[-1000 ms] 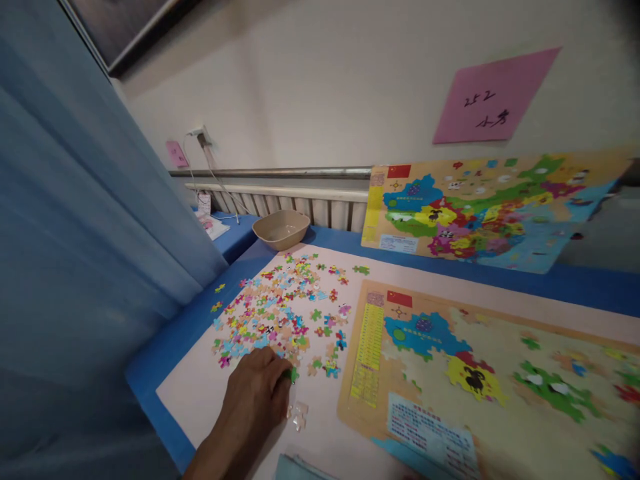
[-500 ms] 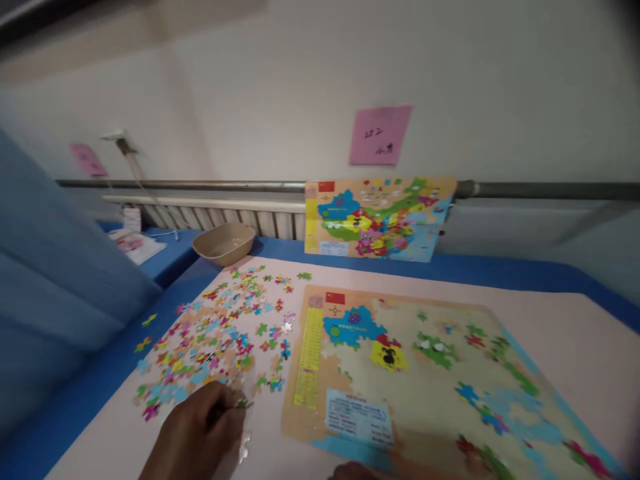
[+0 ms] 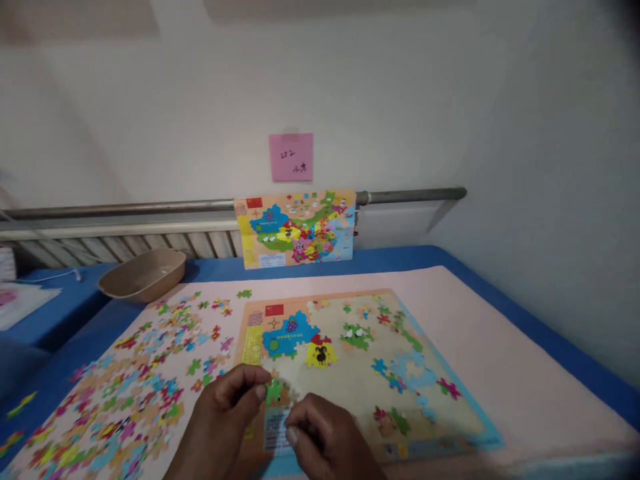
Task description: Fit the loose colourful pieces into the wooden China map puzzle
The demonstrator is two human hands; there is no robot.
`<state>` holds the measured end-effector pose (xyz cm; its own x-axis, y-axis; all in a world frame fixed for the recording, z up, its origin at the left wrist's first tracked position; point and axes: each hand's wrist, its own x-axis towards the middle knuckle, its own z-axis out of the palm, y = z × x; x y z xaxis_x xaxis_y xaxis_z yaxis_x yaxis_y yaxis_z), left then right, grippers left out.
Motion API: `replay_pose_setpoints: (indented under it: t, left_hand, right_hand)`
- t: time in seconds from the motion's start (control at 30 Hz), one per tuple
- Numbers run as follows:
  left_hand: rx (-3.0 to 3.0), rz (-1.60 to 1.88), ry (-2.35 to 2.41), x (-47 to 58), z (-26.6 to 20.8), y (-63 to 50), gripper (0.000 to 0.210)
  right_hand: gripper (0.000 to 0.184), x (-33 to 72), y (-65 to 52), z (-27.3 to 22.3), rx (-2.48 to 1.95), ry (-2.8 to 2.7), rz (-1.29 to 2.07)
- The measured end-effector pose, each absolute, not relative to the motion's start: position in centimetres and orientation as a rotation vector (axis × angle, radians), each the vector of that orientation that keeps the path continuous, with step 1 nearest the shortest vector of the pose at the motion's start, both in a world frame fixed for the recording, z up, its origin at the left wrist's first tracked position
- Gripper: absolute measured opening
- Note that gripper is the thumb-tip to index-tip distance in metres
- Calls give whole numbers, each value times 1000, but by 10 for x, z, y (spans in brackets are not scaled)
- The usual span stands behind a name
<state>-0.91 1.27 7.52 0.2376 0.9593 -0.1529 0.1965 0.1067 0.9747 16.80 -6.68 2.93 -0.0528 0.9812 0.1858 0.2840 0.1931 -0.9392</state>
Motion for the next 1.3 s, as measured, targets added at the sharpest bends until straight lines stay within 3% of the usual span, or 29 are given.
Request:
replay_pose_setpoints:
  t: [0.2, 0.4, 0.73, 0.97, 1.13, 1.3]
  left_hand:
    - [1071, 697, 1064, -5, 55, 10, 38]
    - [1285, 624, 1080, 9, 65, 20, 34]
    - [1557, 610, 1074, 34, 64, 37, 29]
    - [2094, 635, 913, 61, 69, 34, 19]
    - [1853, 700, 1005, 85, 72, 27, 13]
    - [1544, 663, 1058, 100, 79, 21, 23]
  right_hand:
    - [12, 170, -61, 40, -1225, -1175, 1176]
    - [30, 172, -57, 36, -1234, -1064, 1200]
    - [21, 190, -50, 37, -1285, -983, 1092]
    - [26, 214, -55, 42, -1322, -871, 1126]
    - [32, 226, -60, 39, -1241, -893, 1064]
    - [30, 237, -63, 35, -1189, -865, 1096]
